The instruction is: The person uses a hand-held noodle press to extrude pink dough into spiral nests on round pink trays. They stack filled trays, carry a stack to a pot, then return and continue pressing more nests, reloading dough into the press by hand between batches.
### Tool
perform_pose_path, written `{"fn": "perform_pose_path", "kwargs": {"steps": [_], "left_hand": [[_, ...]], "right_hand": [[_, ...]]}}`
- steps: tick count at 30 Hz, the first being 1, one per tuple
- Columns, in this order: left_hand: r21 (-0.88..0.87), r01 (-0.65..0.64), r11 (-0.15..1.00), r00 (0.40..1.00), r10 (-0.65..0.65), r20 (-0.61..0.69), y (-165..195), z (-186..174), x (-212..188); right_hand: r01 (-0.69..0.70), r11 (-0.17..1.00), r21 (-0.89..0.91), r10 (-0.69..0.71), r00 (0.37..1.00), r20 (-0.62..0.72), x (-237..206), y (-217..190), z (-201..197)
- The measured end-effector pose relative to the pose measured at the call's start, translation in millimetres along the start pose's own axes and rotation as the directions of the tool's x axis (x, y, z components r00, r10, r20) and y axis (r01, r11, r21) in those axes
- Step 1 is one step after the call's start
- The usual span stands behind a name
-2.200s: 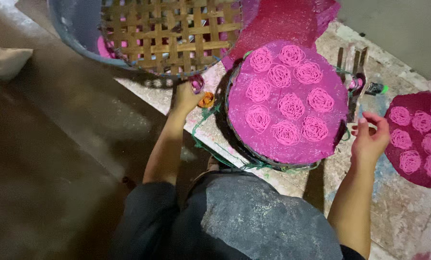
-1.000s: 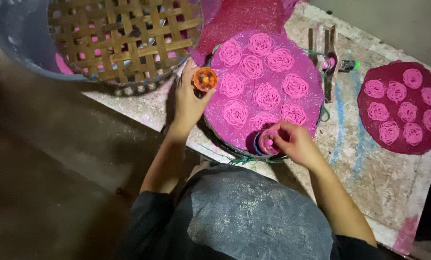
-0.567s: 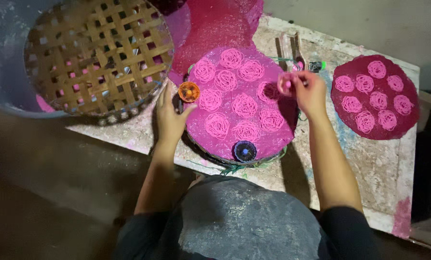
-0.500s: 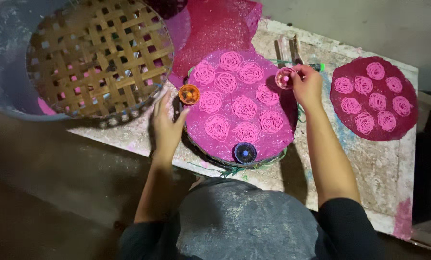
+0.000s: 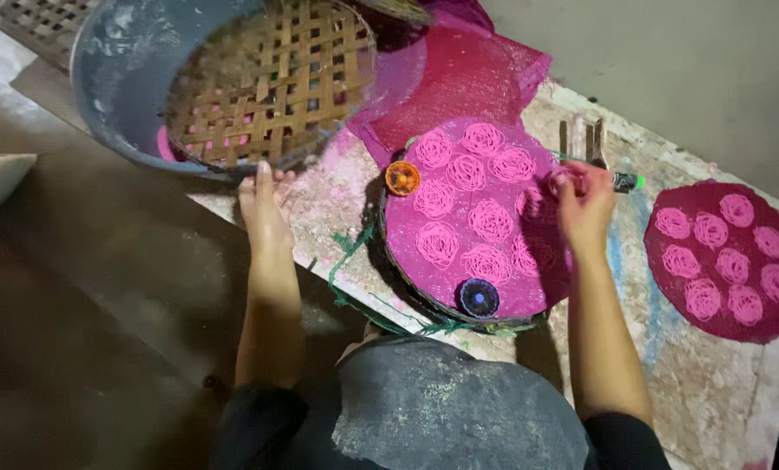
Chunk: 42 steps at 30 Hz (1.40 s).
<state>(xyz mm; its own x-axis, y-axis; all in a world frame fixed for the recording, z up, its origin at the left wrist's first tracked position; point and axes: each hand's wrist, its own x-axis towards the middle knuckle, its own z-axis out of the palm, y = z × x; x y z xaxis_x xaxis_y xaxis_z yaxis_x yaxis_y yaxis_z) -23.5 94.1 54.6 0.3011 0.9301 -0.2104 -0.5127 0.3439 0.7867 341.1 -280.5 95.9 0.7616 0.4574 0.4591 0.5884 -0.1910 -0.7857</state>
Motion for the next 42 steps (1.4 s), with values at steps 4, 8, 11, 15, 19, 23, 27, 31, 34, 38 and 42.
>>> {"fn": "perform_pose_path", "kwargs": {"steps": [4,8,11,15,19,23,27,31,34,38,42], "left_hand": [[-0.103,0.103,0.989,0.994,-0.099,0.043,20,4,20],[-0.119,0.046,0.992,0.984,-0.024,0.176,36,5,21],[-0.238,0.097,0.966,0.987,-0.064,0.144,47,11,27],[-0.571,0.203,0.795,0.976,-0.119,0.18,56,22,47],[-0.618,0.295,0.729,0.955,-0.238,0.175,51,37,81],[-0.539,0.254,0.803,0.953,-0.302,0.0,57,58,130],[-0.57,0.124,0.812,0.975,-0.206,-0.082,76,70,146],[-0.462,-0.133,0.877,0.986,0.165,0.03,63,46,75],[-0.371,-0.118,0.921,0.992,0.13,0.008,52,21,-16],[-0.248,0.042,0.968,0.927,0.054,0.371,43,6,-104],[-0.039,0.32,0.946,0.821,-0.257,0.509,-5,29,-138]], "right_hand": [[0.013,0.999,-0.049,-0.009,0.997,0.075,-15,-56,17],[0.066,0.998,0.0,-0.065,0.986,0.156,-26,-99,18],[0.01,0.998,0.062,-0.021,0.985,0.171,-30,-119,16],[-0.008,0.989,0.145,-0.02,0.981,0.193,-40,-133,15],[-0.131,0.964,0.232,0.072,0.967,0.245,-51,-135,14],[-0.117,0.961,0.252,0.045,0.961,0.274,-61,-130,12],[0.009,0.985,0.171,-0.047,0.975,0.219,-71,-123,2],[-0.054,0.985,0.166,0.012,0.97,0.245,-80,-119,-11],[-0.201,0.938,0.284,0.128,0.958,0.256,-81,-121,-18],[-0.27,0.808,0.524,0.135,0.95,0.281,-82,-127,-31],[-0.232,0.688,0.688,0.127,0.971,0.201,-95,-121,-53]]}}
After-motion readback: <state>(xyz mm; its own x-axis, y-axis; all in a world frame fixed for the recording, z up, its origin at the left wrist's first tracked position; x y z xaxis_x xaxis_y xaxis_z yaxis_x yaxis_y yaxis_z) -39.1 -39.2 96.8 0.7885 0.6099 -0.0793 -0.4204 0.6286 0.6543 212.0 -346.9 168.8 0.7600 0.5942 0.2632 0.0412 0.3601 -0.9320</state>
